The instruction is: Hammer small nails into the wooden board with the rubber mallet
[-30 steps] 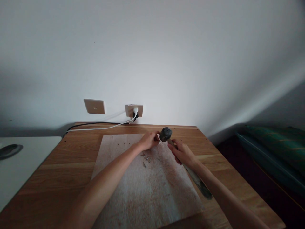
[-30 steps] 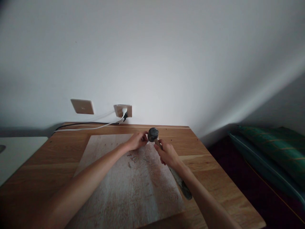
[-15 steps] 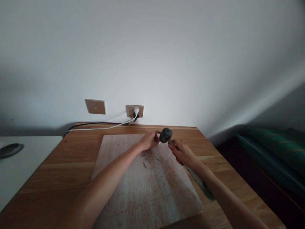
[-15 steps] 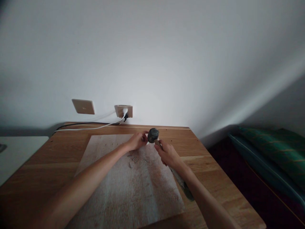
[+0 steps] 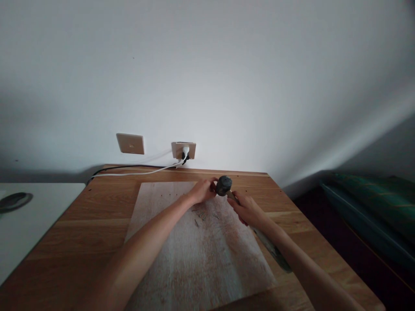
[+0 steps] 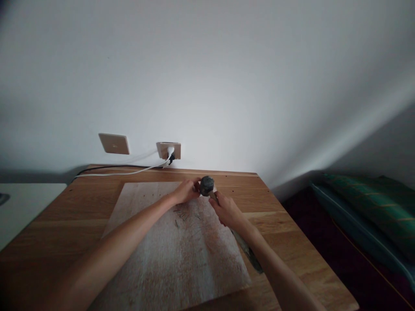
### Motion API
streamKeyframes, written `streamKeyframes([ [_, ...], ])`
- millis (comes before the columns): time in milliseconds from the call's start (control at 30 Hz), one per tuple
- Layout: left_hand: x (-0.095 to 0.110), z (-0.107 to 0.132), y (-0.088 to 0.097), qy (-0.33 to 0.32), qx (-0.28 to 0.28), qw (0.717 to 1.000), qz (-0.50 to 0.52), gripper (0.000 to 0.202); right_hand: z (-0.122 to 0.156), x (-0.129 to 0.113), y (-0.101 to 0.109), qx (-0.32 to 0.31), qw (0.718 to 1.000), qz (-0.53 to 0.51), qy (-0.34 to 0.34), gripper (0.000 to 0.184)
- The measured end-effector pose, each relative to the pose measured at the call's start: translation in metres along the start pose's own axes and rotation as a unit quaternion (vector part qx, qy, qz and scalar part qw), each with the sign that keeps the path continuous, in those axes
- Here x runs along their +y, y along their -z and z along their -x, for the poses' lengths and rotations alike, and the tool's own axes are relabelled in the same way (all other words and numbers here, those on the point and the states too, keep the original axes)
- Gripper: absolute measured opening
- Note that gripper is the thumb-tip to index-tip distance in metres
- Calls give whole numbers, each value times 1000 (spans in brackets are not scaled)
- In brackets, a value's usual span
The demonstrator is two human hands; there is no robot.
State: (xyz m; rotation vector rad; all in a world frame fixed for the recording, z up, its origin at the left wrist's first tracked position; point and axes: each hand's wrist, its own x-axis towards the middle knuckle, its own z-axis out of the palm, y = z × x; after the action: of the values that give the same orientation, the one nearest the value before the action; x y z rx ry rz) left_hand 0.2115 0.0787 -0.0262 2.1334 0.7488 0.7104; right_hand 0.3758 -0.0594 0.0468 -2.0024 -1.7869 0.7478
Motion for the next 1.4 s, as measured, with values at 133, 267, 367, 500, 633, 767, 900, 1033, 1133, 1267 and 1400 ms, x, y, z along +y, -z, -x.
streamKeyframes([
  [133, -1, 0, -1, 0, -1, 1000, 4, 57, 0, -4, -1, 10, 1000, 0, -8, 12],
  [267, -1, 1, -2, 0, -3, 1000, 4, 56, 2, -6, -4, 12, 1000, -1, -21, 12],
  [367, -1, 1, -1, 3, -9, 1000, 5, 56, 4, -7, -4, 20, 999, -1, -24, 12],
  [500, -2, 1, -2, 7, -7, 1000, 4, 54, 7, -6, -2, 19, 1000, -2, -20, 12],
  [633, -3, 1, -2, 9, -9, 1000, 9, 53, 6, -3, -2, 34, 999, -2, -14, 13],
  [767, -4, 2, -2, 3, -12, 1000, 18, 53, 4, -1, -2, 32, 999, 0, -9, 14],
  [900, -6, 1, -3, 2, -6, 1000, 23, 51, 6, -3, 4, 43, 999, -1, -2, 17],
  [1033, -8, -2, -6, 1, 1, 1000, 26, 48, 9, -8, 12, 74, 997, -4, 3, 22],
  [1133, -7, -1, -6, -1, 0, 1000, 29, 49, 8, -10, 10, 73, 997, -1, 5, 21],
  [1267, -4, 1, -2, 0, -11, 999, 31, 51, 4, -6, 1, 43, 999, 6, -2, 15],
  [1400, -3, 2, 0, 4, -17, 999, 32, 52, 4, 0, -3, 34, 999, 5, -2, 17],
])
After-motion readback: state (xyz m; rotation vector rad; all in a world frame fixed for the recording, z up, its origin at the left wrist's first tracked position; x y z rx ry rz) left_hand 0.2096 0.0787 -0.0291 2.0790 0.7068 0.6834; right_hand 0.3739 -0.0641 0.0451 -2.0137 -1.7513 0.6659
